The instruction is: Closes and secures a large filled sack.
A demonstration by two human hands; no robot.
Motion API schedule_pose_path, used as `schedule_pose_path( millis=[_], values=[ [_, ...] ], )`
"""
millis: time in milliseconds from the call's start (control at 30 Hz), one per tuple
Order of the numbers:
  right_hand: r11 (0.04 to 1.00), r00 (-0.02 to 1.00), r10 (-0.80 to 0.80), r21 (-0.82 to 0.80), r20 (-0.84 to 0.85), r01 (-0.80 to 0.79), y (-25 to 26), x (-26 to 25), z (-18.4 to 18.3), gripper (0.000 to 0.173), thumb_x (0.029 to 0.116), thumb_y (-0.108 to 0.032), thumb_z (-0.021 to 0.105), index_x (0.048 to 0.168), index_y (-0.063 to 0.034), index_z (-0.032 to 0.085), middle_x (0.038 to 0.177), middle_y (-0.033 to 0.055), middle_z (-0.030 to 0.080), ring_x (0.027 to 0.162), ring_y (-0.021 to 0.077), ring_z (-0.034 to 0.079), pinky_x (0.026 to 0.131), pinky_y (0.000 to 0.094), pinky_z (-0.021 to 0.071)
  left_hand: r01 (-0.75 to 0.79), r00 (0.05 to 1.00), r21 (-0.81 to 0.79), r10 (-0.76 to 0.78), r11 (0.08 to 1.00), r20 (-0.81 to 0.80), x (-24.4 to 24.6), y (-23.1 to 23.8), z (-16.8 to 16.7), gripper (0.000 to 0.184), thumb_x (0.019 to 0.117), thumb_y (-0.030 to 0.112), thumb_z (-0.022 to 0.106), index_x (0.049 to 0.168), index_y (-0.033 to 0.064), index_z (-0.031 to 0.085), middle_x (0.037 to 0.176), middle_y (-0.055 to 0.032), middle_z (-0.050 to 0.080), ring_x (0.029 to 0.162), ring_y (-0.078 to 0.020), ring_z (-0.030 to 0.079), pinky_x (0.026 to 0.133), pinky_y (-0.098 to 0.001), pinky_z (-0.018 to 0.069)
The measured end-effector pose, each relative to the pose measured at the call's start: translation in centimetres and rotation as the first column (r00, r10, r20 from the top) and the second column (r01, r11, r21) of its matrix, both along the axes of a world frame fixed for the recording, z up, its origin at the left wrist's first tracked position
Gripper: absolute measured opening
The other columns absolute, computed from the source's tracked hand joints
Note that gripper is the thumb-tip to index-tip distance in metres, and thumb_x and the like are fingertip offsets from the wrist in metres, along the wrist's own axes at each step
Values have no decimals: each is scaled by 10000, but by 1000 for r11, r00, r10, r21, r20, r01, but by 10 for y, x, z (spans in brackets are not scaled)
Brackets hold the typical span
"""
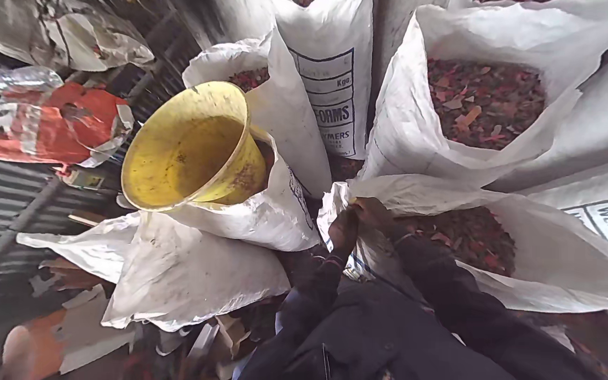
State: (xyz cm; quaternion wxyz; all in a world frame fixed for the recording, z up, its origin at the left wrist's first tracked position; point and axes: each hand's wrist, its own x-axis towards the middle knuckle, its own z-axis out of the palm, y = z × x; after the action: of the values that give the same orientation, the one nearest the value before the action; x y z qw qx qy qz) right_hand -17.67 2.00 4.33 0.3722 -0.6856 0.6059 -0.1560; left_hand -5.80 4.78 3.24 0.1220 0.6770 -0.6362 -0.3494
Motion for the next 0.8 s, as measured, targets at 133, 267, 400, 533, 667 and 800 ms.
schedule_pose_path(
  millis=[133,267,400,533,667,800],
  values=[
    [979,996,22,203,-86,-4,-14,4,6,285,1055,-176,539,1093,73,673,1059,294,675,1063,451,650,914,621,474,-18,1000,20,18,1000,14,-2,3,1,393,1071,200,486,1341,-77,557,1126,-246,717,1064,-387,707,960,-523,530],
    [954,991,39,299,-130,2,-21,7,10,266,1038,-158,545,1142,47,680,1135,281,670,1127,448,628,924,633,462,55,997,-194,-43,979,68,0,9,-12,322,1041,149,527,1197,-89,678,1056,-253,739,980,-416,733,875,-562,559],
    [961,994,-22,273,-103,50,-18,6,7,250,1030,-162,563,1119,41,677,1113,275,672,1099,450,635,890,646,469,208,960,-136,-175,969,219,2,10,2,330,1060,172,479,1199,-18,710,1084,-220,744,1018,-406,723,860,-583,546],
    [990,972,-144,20,186,143,7,-9,12,324,1022,-99,550,1324,-2,613,945,242,704,831,390,694,791,579,540,227,966,171,-243,959,84,9,-3,27,361,1099,192,413,1299,-9,636,1235,-226,689,1200,-373,649,1019,-554,487],
    [968,961,-172,-143,217,206,42,-25,35,258,1010,-17,530,1220,50,662,952,227,706,823,346,686,794,534,537,97,878,320,70,943,-473,26,-8,15,248,1038,91,561,1226,-59,620,986,-110,654,761,-103,563,695,-261,473],
    [995,996,-61,-72,71,67,62,-14,14,274,1026,-94,525,1200,18,705,1149,253,693,1089,411,665,968,578,491,161,659,437,234,885,-715,38,-11,-1,151,1065,79,484,1113,-15,592,673,46,526,498,-4,430,473,-165,369]
  ],
)
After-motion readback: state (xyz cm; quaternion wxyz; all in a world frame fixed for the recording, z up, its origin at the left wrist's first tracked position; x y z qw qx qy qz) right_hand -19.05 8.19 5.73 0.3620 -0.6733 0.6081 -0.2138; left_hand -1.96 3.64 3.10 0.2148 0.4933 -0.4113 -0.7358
